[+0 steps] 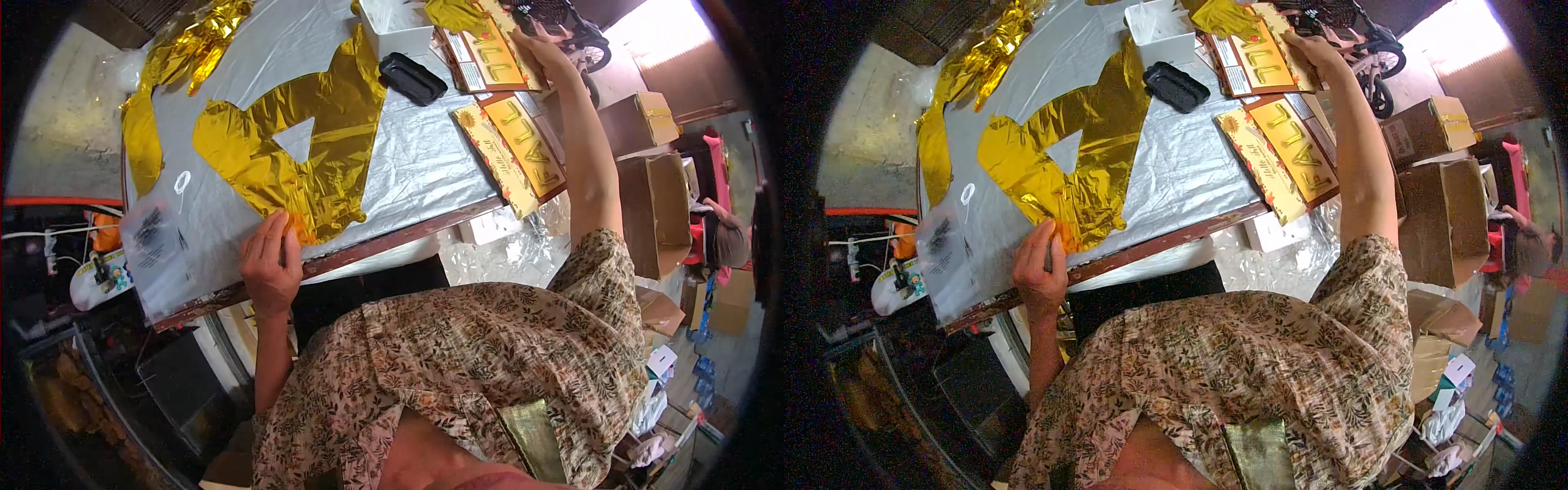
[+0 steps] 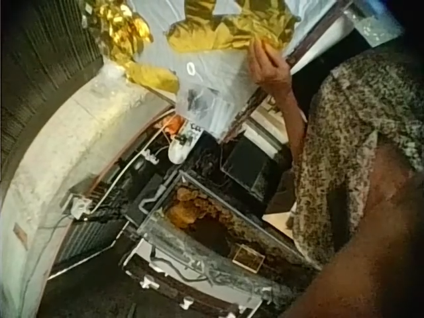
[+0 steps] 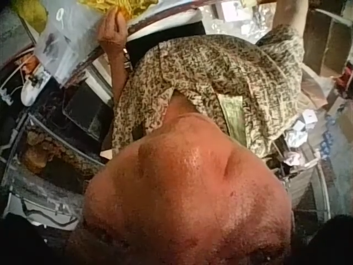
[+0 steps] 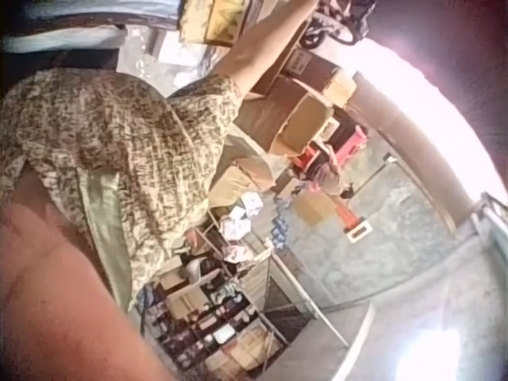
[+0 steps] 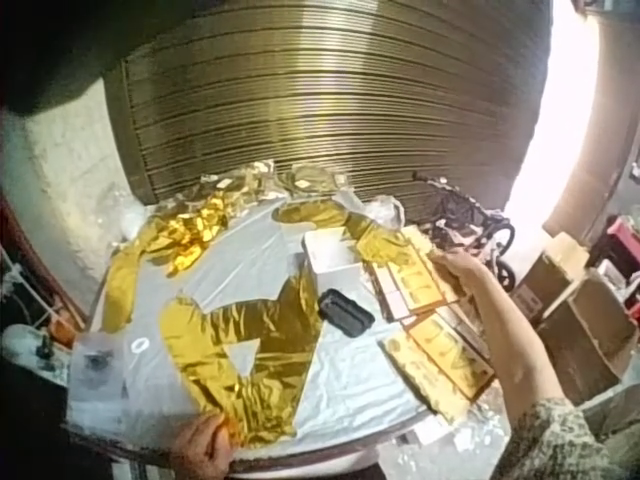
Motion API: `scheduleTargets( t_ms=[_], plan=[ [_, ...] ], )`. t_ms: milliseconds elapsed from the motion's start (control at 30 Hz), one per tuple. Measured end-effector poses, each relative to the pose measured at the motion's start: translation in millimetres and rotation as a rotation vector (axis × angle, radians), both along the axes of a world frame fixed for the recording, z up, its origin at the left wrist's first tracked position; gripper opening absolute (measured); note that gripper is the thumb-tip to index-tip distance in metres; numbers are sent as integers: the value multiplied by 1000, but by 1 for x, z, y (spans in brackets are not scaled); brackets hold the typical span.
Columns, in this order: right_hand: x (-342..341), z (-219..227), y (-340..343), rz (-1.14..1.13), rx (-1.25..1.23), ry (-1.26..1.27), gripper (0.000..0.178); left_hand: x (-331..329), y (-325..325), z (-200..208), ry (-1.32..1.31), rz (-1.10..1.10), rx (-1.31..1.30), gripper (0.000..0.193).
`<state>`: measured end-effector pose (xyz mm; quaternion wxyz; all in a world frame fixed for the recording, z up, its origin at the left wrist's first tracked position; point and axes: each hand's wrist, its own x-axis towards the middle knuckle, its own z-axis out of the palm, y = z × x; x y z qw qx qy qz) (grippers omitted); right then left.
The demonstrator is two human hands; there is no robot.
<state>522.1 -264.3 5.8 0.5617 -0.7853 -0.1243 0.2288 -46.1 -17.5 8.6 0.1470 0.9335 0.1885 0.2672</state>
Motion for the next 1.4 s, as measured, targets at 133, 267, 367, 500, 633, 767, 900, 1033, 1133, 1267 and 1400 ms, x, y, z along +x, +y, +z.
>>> scheduleTargets(
  t_ms=[133,267,367,500,633,767,900,1033,1133,1267,1400],
  plan=[
    [-3,12,-8,106,-71,-71,41,3,0,-1,1,-7,-24,24],
    [-10,15,-6,97,-126,45,54,4,0,-1,2,-5,-12,23],
    [-1,4,-9,94,-53,157,54,5,-1,-1,3,-5,-12,23],
    [1,-7,-7,74,121,208,53,4,-1,1,2,4,-16,22],
    [20,0,-17,62,112,413,47,5,-2,2,-20,-2,-28,23],
    [7,16,-35,122,235,496,44,2,0,0,-21,-4,-35,23],
    [-35,34,-68,28,272,493,43,2,2,-3,-88,-39,35,24],
    [-86,36,-113,-120,427,423,45,1,3,-1,-159,-55,145,26],
    [-148,52,-150,-136,479,350,45,2,-9,18,-202,-71,301,28],
    [-211,56,-225,-180,620,140,46,51,-68,47,-246,-484,-313,44],
    [-279,77,-256,-249,624,-257,42,118,-147,62,-52,-956,-794,90]
  ],
)
